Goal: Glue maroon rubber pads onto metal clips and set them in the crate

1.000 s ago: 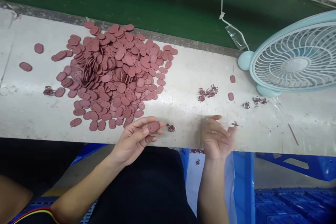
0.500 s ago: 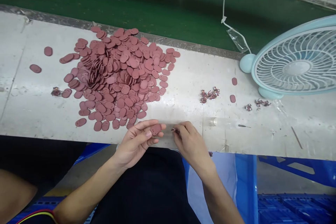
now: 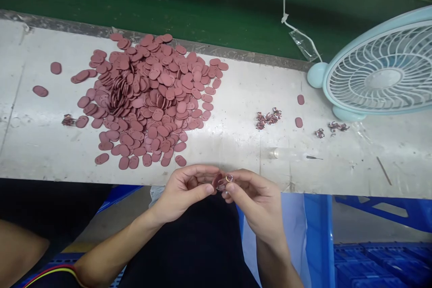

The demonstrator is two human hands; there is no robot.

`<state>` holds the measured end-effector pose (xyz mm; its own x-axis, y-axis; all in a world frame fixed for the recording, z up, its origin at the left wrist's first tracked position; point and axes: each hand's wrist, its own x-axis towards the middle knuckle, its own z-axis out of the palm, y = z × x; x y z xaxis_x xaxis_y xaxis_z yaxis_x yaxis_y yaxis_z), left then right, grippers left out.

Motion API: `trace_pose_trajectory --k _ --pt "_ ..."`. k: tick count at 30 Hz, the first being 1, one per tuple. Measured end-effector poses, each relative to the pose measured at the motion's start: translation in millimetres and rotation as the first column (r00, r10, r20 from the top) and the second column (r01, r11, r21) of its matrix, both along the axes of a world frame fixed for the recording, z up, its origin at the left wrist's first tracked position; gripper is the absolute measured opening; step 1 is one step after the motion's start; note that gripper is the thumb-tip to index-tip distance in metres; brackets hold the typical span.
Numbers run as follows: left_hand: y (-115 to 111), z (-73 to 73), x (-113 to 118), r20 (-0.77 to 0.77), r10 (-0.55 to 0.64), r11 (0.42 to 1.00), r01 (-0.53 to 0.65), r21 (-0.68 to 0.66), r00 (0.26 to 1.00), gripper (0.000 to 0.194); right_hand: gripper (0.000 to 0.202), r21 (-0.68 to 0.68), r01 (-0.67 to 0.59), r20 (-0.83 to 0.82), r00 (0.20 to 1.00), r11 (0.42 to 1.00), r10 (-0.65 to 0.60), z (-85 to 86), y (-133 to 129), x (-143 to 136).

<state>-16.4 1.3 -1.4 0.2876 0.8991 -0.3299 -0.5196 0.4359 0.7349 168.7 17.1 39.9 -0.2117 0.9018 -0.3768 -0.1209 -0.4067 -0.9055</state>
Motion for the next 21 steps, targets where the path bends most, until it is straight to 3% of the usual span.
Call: trace_pose_trajectory --k 11,21 --pt "1 2.8 10 0.02 0.025 0.999 -0.024 -0.021 0.999 0.009 0.015 0.08 0.013 0.128 0.992 0.997 -0.023 2.9 -1 -1" --pt "1 12.2 18 -0.01 0.065 0.998 -0.065 0.008 0.998 0.014 0.011 0.022 0.013 -0.063 0.998 1.0 -0.012 5.8 9 1"
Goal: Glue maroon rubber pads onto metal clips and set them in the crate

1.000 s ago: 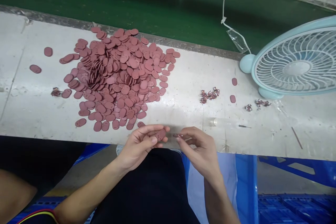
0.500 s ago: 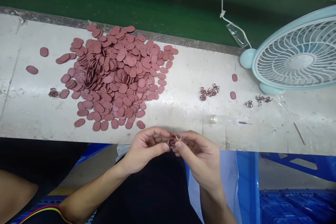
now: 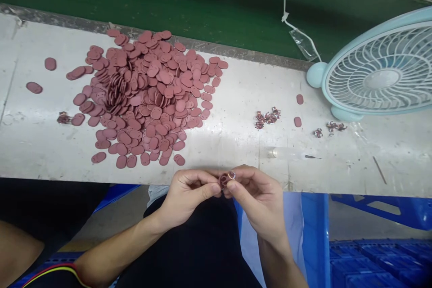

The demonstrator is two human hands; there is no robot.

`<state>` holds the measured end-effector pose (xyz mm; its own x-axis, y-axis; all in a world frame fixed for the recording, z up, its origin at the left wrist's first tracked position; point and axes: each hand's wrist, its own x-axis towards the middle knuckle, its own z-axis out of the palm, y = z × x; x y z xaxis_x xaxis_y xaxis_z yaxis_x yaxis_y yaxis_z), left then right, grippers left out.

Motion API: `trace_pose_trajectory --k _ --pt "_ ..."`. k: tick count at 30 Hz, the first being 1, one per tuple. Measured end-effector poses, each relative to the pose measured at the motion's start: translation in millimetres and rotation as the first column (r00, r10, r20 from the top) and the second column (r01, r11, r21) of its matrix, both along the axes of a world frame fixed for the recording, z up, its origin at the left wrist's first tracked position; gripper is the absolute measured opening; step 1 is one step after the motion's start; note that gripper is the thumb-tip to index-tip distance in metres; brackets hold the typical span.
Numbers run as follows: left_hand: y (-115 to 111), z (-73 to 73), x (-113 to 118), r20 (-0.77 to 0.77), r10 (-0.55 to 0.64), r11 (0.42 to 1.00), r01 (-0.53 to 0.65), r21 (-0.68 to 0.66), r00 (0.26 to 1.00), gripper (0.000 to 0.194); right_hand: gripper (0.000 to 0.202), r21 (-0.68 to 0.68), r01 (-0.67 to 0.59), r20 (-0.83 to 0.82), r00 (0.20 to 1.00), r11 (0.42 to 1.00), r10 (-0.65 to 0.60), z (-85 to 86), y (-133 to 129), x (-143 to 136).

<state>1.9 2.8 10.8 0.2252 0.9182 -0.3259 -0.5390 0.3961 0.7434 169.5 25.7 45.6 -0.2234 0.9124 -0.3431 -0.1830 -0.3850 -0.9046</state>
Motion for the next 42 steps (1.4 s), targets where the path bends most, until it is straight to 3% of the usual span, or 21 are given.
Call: trace_pose_trajectory --k 9,14,17,21,24,27,30,32,34,36,37,39,40,42 --pt "5 5.1 4 -0.063 0.006 1.0 -0.006 0.002 0.998 0.011 0.009 -0.007 0.098 -0.032 0.995 0.995 -0.099 -7.3 -6 -2" --pt "4 -0.2 6 -0.169 -0.004 1.0 0.002 -0.01 0.986 0.006 0.009 0.009 0.186 -0.04 0.982 0.983 -0.185 -12.8 -14 -2" --pt "1 -5.1 6 -0.263 -0.052 0.999 0.046 -0.03 0.964 0.005 0.009 -0.057 0.206 -0.065 0.976 0.977 -0.209 -20.4 -22 1" --pt "-2 -9.0 8 -0.304 -0.171 0.985 0.162 -0.057 0.937 0.011 0.017 -0.165 0.246 -0.107 0.958 0.955 -0.266 -37.8 -40 23" --pt "-2 -9.2 12 -0.285 -0.222 0.974 0.201 -0.102 0.932 0.01 0.022 -0.204 0.393 -0.068 0.908 0.897 -0.414 -47.1 -60 53" --pt "0 -9.4 19 -0.173 -0.244 0.955 0.205 -0.216 0.954 0.012 0.017 -0.183 0.537 -0.04 0.833 0.824 -0.552 -49.9 -76 84" --pt "4 -12.5 25 -0.028 -0.192 0.931 0.173 -0.321 0.981 0.011 0.016 -0.161 0.564 -0.032 0.817 0.81 -0.575 -54.3 -81 94" --pt "8 -15.7 25 -0.007 -0.08 0.938 0.073 -0.34 0.997 0.009 0.019 -0.154 0.544 -0.027 0.832 0.825 -0.554 -60.7 -78 87" --pt "11 -17.8 19 -0.063 0.028 0.955 -0.045 -0.294 0.998 0.007 0.018 -0.148 0.527 -0.024 0.844 0.837 -0.535 -67.8 -73 76" --pt "13 -17.6 12 -0.199 0.067 0.982 -0.1 -0.162 0.978 0.008 0.015 -0.143 0.529 -0.024 0.843 0.837 -0.537 -73.5 -67 67" --pt "14 -16.9 9 -0.301 0.047 0.995 -0.071 -0.069 0.953 0.01 0.014 -0.129 0.534 -0.009 0.842 0.835 -0.54 -75.4 -64 65" --pt "18 -15.4 8 -0.551 -0.023 0.982 0.121 0.142 0.834 0.017 0.015 -0.081 0.545 0.045 0.839 0.835 -0.543 -76.9 -57 66" --pt "21 -15.4 10 -0.67 -0.04 0.934 0.265 0.238 0.741 0.022 0.016 -0.056 0.545 0.075 0.838 0.836 -0.541 -76.6 -54 68" --pt "32 -17.0 21 -0.832 -0.018 0.749 0.559 0.356 0.555 0.03 0.02 -0.037 0.529 0.122 0.845 0.848 -0.521 -74.2 -48 75"
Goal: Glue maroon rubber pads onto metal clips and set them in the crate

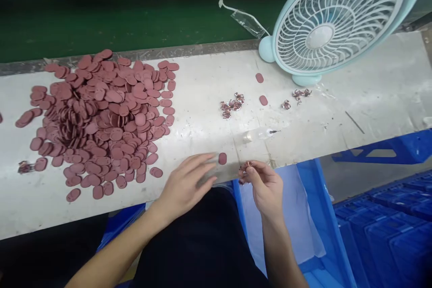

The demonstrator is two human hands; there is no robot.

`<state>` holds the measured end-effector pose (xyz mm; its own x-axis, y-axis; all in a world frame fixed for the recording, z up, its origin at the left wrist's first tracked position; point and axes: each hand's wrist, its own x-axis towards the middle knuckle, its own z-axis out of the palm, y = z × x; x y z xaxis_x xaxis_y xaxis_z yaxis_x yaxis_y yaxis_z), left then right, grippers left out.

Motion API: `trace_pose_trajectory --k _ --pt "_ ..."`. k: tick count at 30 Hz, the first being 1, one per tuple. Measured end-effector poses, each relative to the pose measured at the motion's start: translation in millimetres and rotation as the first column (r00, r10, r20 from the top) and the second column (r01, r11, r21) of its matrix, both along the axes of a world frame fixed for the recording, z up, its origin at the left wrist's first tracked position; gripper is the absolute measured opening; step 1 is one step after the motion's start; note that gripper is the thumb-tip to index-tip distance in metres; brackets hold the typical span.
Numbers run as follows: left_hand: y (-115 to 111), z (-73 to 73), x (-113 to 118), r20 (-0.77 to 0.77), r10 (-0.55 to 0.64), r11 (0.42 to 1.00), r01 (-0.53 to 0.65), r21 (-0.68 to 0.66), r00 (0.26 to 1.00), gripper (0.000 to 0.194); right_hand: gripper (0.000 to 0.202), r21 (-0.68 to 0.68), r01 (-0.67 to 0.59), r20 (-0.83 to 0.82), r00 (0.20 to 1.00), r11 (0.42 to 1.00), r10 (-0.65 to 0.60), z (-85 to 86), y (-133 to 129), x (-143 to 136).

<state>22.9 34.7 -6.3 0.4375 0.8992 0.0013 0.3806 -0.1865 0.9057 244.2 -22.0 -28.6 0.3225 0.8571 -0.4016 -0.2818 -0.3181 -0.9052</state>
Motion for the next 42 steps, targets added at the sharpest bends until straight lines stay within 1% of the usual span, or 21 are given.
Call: trace_pose_trajectory --k 1,2,3,5,8,12,13,14,15,16,17,18,20,21,22,23,24,26,28,34,42 --pt "6 -1.6 7 -0.091 -0.117 0.987 0.126 0.097 0.989 0.032 0.021 -0.016 -0.013 -0.002 1.0 1.0 0.013 2.1 3 3" --pt "13 -3.4 15 -0.178 -0.208 0.959 0.236 0.155 0.962 0.031 0.022 -0.034 -0.023 -0.016 1.0 0.999 0.023 4.8 6 6" --pt "19 -5.2 22 -0.261 -0.266 0.929 0.319 0.187 0.928 0.029 0.022 -0.046 -0.028 -0.033 0.999 0.999 0.026 8.0 8 8" --pt "28 -8.0 33 -0.377 -0.311 0.891 0.406 0.205 0.872 0.025 0.02 -0.04 -0.02 -0.071 0.997 0.999 0.017 15.2 10 10" --pt "31 -10.4 39 -0.425 -0.307 0.882 0.423 0.209 0.851 0.025 0.016 0.002 0.006 -0.117 0.993 1.0 -0.006 25.6 10 8" --pt "29 -9.8 33 -0.435 -0.295 0.887 0.413 0.207 0.851 0.029 0.016 0.024 0.012 -0.159 0.987 1.0 -0.008 36.9 11 2" --pt "29 -8.3 30 -0.405 -0.292 0.897 0.395 0.197 0.866 0.028 0.015 0.028 0.011 -0.162 0.987 1.0 -0.006 39.7 11 1" --pt "30 -6.1 27 -0.333 -0.288 0.92 0.356 0.163 0.898 0.027 0.015 0.032 0.006 -0.158 0.987 0.999 -0.001 42.6 11 0" --pt "30 -3.2 24 -0.214 -0.269 0.952 0.293 0.091 0.939 0.025 0.014 0.037 -0.004 -0.149 0.989 0.999 0.01 45.7 12 -2" --pt "29 0.2 21 -0.055 -0.216 0.976 0.214 -0.027 0.975 0.022 0.013 0.043 -0.019 -0.136 0.99 0.999 0.025 49.0 12 -3" --pt "27 3.9 18 0.121 -0.122 0.972 0.143 -0.186 0.985 0.021 0.013 0.049 -0.041 -0.121 0.992 0.998 0.046 52.4 12 -5" --pt "24 7.6 15 0.277 0.001 0.927 0.103 -0.361 0.961 0.02 0.013 0.057 -0.066 -0.106 0.992 0.996 0.072 56.0 12 -7" --pt "15 13.7 10 0.453 0.253 0.758 0.116 -0.642 0.855 0.02 0.011 0.079 -0.126 -0.082 0.988 0.989 0.133 63.2 12 -12" --pt "9 15.8 8 0.493 0.352 0.673 0.151 -0.724 0.796 0.021 0.01 0.093 -0.157 -0.071 0.984 0.983 0.164 66.7 12 -15" --pt "4 17.2 7 0.515 0.426 0.605 0.189 -0.773 0.744 0.021 0.01 0.103 -0.189 -0.058 0.979 0.976 0.196 70.0 12 -19" --pt "-1 18.0 6 0.527 0.48 0.56 0.218 -0.8 0.701 0.021 0.011 0.11 -0.218 -0.04 0.974 0.97 0.224 73.0 13 -22" --pt "-5 18.5 5 0.537 0.517 0.536 0.237 -0.811 0.667 0.021 0.013 0.112 -0.244 -0.016 0.969 0.963 0.247 75.7 13 -26" --pt "-11 19.5 3 0.559 0.55 0.532 0.256 -0.807 0.62 0.021 0.017 0.106 -0.286 0.037 0.958 0.952 0.284 79.7 14 -33" --pt "-12 21.1 1 0.573 0.559 0.539 0.262 -0.8 0.599 0.021 0.021 0.107 -0.318 0.081 0.947 0.942 0.311 82.1 15 -39" --pt "-9 26.5 -2 0.568 0.572 0.55 0.237 -0.801 0.591 0.017 0.025 0.119 -0.378 0.21 0.913 0.918 0.349 86.5 18 -47" --pt "-10 26.3 0 0.569 0.571 0.554 0.234 -0.799 0.592 0.009 0.024 0.12 -0.426 0.299 0.877 0.897 0.376 87.9 21 -46"
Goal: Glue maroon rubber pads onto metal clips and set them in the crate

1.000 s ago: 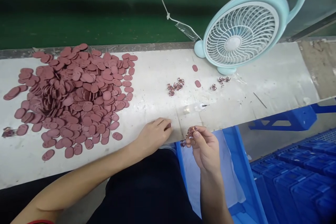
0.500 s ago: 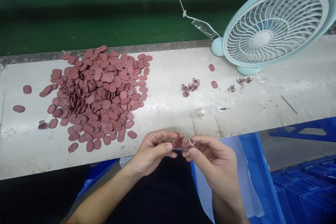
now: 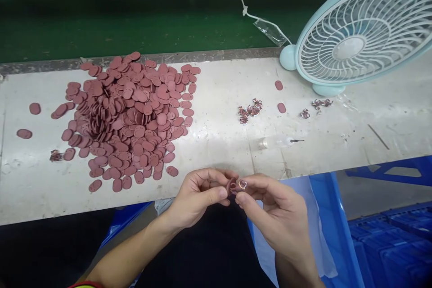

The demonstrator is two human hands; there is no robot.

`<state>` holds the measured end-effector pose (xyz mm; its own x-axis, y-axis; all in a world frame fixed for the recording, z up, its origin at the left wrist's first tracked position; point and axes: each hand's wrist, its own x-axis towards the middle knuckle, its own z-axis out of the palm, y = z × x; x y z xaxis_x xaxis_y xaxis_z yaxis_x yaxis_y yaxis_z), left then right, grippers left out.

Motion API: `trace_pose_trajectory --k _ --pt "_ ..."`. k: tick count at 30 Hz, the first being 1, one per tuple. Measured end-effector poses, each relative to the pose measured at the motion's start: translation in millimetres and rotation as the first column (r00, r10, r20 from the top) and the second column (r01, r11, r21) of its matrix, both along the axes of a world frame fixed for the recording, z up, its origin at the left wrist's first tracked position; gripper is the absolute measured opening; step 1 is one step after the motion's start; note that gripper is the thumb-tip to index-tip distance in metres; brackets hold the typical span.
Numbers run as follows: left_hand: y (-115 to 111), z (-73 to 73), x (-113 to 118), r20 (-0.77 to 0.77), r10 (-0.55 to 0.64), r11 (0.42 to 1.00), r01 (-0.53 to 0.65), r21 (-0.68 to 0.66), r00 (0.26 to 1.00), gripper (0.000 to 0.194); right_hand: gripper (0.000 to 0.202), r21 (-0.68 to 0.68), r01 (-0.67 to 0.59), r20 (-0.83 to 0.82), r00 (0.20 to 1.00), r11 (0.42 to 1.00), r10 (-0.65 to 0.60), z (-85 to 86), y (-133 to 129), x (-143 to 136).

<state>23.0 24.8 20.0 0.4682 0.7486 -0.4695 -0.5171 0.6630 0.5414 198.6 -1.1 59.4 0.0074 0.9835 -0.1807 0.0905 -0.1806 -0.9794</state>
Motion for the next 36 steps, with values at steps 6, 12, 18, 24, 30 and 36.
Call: trace_pose_trajectory --k 6,12,18,24,30,36 --pt "-4 1.0 2 -0.072 0.018 0.999 -0.014 0.047 0.997 0.012 0.022 -0.071 -0.038 -0.113 0.993 0.997 0.03 -3.0 3 4" --pt "-9 1.0 1 -0.124 0.048 0.995 -0.037 0.093 0.991 0.012 0.019 -0.138 -0.074 -0.25 0.967 0.988 0.038 -8.2 7 5" --pt "-10 -0.2 -1 -0.17 0.042 0.988 -0.016 0.153 0.985 0.012 0.017 -0.127 -0.08 -0.276 0.96 0.989 0.042 -8.1 7 3" --pt "-10 -0.5 -2 -0.201 0.034 0.979 0.008 0.203 0.979 0.016 0.019 -0.112 -0.066 -0.267 0.963 0.992 0.034 -9.7 5 3" --pt "-9 -1.1 0 -0.203 0.033 0.976 0.012 0.215 0.979 0.014 0.017 -0.106 -0.051 -0.251 0.968 0.993 0.023 -10.5 4 2" --pt "-10 -3.4 -1 -0.213 0.053 0.974 -0.003 0.227 0.976 0.014 0.016 -0.12 -0.048 -0.272 0.962 0.992 0.014 -11.1 3 2"
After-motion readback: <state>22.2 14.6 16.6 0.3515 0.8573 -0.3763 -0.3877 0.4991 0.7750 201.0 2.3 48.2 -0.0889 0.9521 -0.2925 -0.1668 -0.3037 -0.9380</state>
